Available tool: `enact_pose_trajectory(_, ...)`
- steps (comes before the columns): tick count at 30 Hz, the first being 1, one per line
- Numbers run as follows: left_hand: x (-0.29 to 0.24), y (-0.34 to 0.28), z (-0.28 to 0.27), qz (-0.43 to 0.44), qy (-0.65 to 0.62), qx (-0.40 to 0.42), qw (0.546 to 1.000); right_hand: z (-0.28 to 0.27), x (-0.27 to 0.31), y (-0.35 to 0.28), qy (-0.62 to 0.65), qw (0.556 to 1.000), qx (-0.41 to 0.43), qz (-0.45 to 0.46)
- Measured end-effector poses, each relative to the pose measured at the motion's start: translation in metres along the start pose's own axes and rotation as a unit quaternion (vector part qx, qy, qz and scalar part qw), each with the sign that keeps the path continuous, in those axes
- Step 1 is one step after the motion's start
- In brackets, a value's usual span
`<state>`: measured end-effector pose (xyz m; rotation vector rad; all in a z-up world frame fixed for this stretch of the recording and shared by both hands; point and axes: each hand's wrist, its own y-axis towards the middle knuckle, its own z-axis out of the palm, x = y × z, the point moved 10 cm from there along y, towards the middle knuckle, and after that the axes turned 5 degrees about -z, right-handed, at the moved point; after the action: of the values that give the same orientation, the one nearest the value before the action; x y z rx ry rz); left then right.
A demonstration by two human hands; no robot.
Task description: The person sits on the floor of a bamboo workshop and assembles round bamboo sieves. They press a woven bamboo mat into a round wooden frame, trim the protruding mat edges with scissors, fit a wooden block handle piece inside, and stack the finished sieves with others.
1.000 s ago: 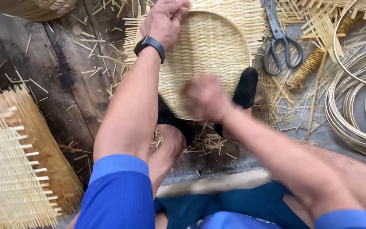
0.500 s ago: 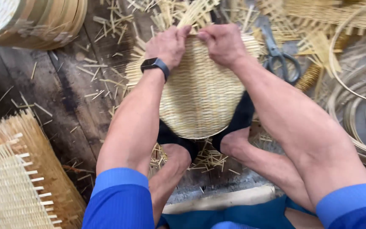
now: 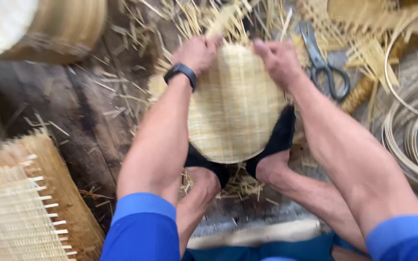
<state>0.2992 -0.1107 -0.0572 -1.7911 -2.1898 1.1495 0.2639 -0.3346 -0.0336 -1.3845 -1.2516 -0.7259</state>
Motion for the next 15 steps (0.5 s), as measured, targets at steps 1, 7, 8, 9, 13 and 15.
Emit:
enact_pose_trajectory(1, 0.002, 0.0, -0.007, -0.01, -0.008, 0.006, 1.0, 0.0, 0.002, 0.002, -0.028, 1.0, -0.003, 0.014)
enact_pose_trajectory(7, 0.02, -0.004, 0.007, -0.006, -0.167, -0.001, 0.986, 0.043, 0.068, 0.043, -0.168, 0.945, -0.036, -0.279)
enact_pose_trajectory(8, 0.026, -0.005, -0.001, 0.039, -0.247, -0.058, 0.967, 0.074, 0.092, 0.039, -0.19, 0.882, -0.02, -0.431)
enact_pose_trajectory(9, 0.036, -0.027, 0.005, 0.036, -0.242, -0.057, 0.968, 0.09, 0.115, 0.026, -0.185, 0.884, -0.021, -0.429)
enact_pose_trajectory(13, 0.074, -0.086, -0.032, 0.049, -0.113, -0.349, 0.929, 0.152, 0.103, 0.04, -0.37, 0.906, 0.183, -0.096)
enact_pose_trajectory(15, 0.098, -0.106, -0.011, -0.003, -0.042, -0.358, 0.933, 0.164, 0.08, 0.02, -0.476, 0.843, 0.244, -0.053)
